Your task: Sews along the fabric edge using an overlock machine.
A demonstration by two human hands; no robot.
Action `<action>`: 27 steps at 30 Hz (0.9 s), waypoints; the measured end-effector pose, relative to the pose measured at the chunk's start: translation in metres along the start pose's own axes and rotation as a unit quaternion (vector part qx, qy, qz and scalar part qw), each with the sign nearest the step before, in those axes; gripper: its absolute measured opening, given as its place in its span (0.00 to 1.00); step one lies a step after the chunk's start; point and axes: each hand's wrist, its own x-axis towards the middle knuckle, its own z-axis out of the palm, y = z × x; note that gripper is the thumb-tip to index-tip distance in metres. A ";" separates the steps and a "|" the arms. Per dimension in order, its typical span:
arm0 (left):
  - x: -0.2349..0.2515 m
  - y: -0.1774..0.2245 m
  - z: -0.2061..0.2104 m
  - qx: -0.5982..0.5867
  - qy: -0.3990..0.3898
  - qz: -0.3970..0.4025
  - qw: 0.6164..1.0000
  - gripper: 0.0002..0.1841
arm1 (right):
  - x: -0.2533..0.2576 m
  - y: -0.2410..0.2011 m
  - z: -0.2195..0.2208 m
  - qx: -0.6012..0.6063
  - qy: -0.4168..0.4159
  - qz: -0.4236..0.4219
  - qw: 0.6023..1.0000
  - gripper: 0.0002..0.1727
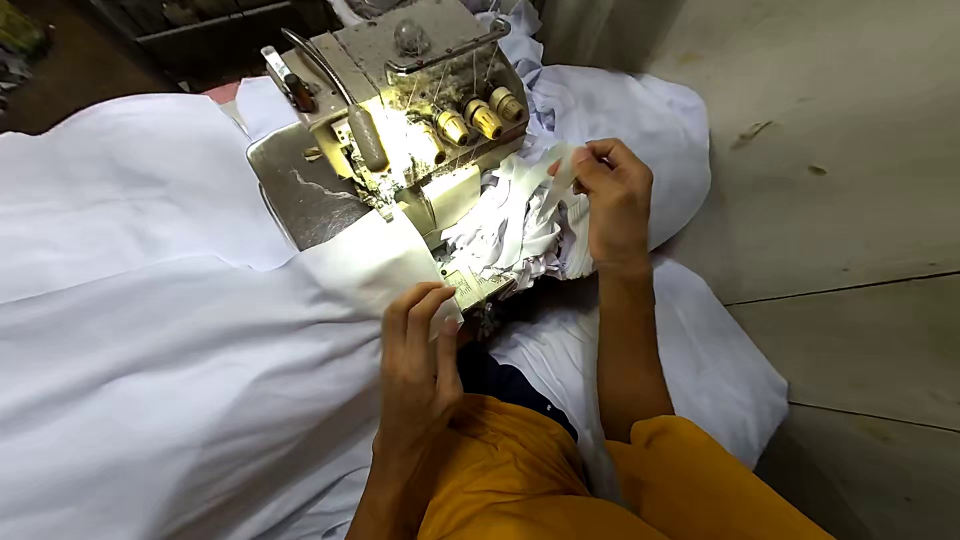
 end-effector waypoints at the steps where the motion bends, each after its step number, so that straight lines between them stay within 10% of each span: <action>1: 0.005 0.004 0.000 -0.071 -0.031 -0.017 0.997 0.18 | 0.001 -0.012 -0.001 0.061 -0.026 0.016 0.998 0.07; 6: 0.041 0.005 0.003 -0.440 -0.240 -0.107 0.858 0.35 | -0.033 -0.080 0.011 0.082 -0.241 0.025 0.967 0.09; 9: 0.049 0.004 -0.001 -0.589 -0.220 -0.134 0.767 0.38 | -0.049 -0.095 0.027 0.044 -0.313 -0.013 0.949 0.09; 12: 0.050 0.005 -0.021 -0.539 -0.119 -0.195 0.811 0.17 | -0.072 -0.088 0.034 0.035 -0.304 -0.007 0.952 0.08; 19: 0.072 -0.006 -0.067 -0.338 -0.031 -0.172 0.925 0.07 | -0.115 -0.047 0.047 0.076 -0.257 0.035 0.963 0.07; 27: 0.126 -0.053 -0.095 -0.207 -0.159 -0.074 0.962 0.04 | -0.135 -0.011 0.066 -0.084 -0.119 -0.107 0.983 0.08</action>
